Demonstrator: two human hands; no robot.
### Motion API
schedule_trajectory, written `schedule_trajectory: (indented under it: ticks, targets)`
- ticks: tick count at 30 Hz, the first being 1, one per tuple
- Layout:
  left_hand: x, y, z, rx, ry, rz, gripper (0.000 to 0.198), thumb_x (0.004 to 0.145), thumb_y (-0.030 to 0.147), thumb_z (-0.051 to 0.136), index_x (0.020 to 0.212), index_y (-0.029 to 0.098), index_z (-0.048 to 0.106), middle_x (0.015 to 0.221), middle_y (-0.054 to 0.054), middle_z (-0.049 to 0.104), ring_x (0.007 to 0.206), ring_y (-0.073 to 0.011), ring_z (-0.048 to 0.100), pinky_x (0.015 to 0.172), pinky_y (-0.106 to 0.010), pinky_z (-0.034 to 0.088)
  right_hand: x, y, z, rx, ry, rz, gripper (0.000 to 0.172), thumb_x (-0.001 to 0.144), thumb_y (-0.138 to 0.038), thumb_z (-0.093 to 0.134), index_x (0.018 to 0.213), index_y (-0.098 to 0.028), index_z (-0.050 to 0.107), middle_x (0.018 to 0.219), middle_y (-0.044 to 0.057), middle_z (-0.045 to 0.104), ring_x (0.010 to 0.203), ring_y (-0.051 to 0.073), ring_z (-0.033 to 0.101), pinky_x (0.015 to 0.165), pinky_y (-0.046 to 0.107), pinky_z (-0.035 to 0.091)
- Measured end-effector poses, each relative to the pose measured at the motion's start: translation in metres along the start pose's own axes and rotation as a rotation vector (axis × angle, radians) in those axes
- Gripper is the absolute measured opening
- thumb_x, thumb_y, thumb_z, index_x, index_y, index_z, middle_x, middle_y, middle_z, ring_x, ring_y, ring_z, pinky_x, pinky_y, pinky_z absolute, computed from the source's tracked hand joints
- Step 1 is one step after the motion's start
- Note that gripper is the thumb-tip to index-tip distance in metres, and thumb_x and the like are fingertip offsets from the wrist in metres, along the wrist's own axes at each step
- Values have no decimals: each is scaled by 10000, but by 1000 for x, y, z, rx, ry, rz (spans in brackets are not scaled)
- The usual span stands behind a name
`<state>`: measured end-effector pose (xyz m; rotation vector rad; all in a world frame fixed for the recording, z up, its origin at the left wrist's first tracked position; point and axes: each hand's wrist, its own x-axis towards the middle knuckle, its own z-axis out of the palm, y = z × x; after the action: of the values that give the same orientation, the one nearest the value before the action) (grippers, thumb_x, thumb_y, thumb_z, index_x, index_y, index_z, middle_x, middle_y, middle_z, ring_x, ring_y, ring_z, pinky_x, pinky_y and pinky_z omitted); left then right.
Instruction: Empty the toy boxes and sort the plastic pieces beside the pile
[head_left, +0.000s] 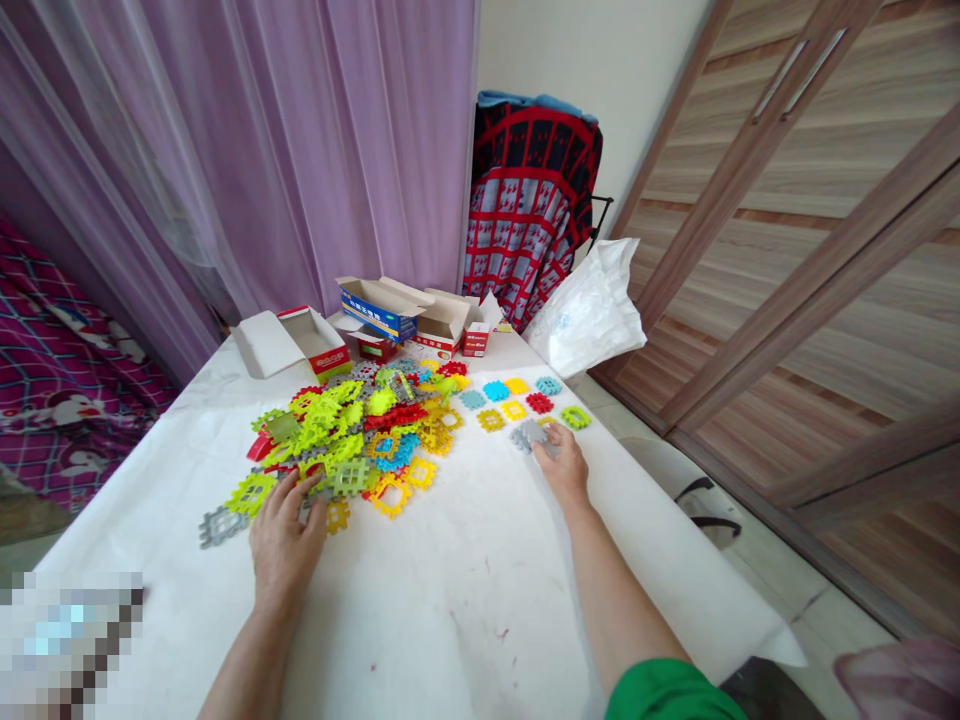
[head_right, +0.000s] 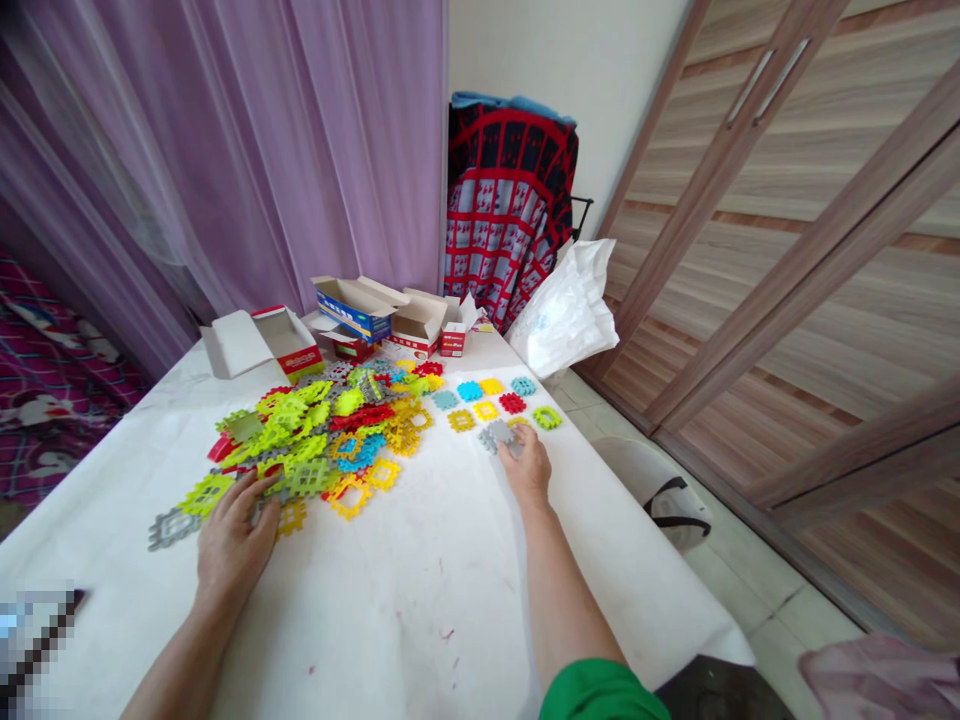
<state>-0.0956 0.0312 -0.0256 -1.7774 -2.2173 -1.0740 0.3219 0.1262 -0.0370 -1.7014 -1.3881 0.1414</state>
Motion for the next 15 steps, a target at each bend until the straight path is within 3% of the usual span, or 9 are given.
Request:
schedule_trajectory:
  ticks: [15]
  targets:
    - [0,-2,0,-35,-17,-23,374,871,390,438,1096,219,682,1288,-115,608,1197,-315,546,1001,-488,443,-2,-9,-2,-168,-117,-47,472,760,-339,612,1194,-163,550,1155,113,686,1015,231,636,913,359,468]
